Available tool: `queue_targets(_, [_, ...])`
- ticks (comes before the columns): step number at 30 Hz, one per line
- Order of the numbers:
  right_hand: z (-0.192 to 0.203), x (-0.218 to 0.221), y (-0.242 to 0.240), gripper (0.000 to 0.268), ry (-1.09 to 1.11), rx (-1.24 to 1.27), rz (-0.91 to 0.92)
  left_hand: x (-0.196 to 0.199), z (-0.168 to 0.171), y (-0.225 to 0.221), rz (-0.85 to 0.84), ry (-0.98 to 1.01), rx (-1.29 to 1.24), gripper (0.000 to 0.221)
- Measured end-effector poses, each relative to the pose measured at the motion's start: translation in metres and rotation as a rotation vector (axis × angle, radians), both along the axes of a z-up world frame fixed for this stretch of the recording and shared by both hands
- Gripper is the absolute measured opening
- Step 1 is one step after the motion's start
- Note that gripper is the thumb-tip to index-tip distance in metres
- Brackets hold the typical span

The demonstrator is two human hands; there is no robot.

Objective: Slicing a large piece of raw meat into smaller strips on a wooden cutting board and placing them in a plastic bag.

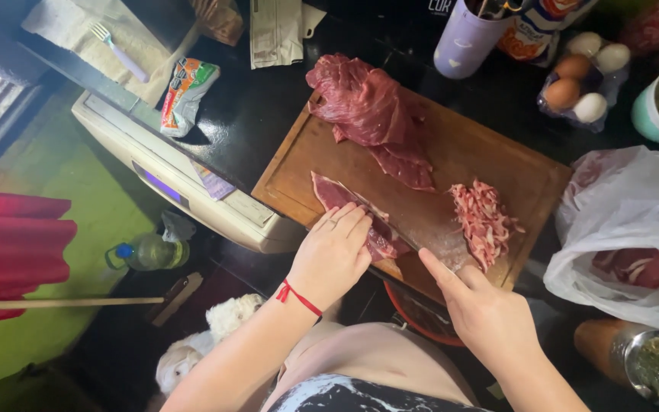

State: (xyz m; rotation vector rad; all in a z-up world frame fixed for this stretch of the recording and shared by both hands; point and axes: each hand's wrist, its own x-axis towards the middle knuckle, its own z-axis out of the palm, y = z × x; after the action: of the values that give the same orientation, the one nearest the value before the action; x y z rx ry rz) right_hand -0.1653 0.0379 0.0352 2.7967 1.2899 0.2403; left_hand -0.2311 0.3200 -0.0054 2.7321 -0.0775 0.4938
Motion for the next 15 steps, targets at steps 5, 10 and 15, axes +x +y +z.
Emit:
queue_targets(5, [0.002, 0.001, 0.007, 0.073, 0.037, -0.017, 0.003, 0.0, 0.003, 0.001, 0.001, -0.035, -0.002, 0.044])
queue_targets(10, [0.011, 0.004, 0.032, 0.077, -0.039, 0.045, 0.039, 0.001, 0.008, 0.001, -0.016, -0.018, -0.01, 0.044])
queue_targets(15, [-0.012, 0.014, 0.06, 0.078, -0.015, 0.03, 0.04, 0.0, 0.008, 0.001, -0.022, -0.008, 0.001, 0.044])
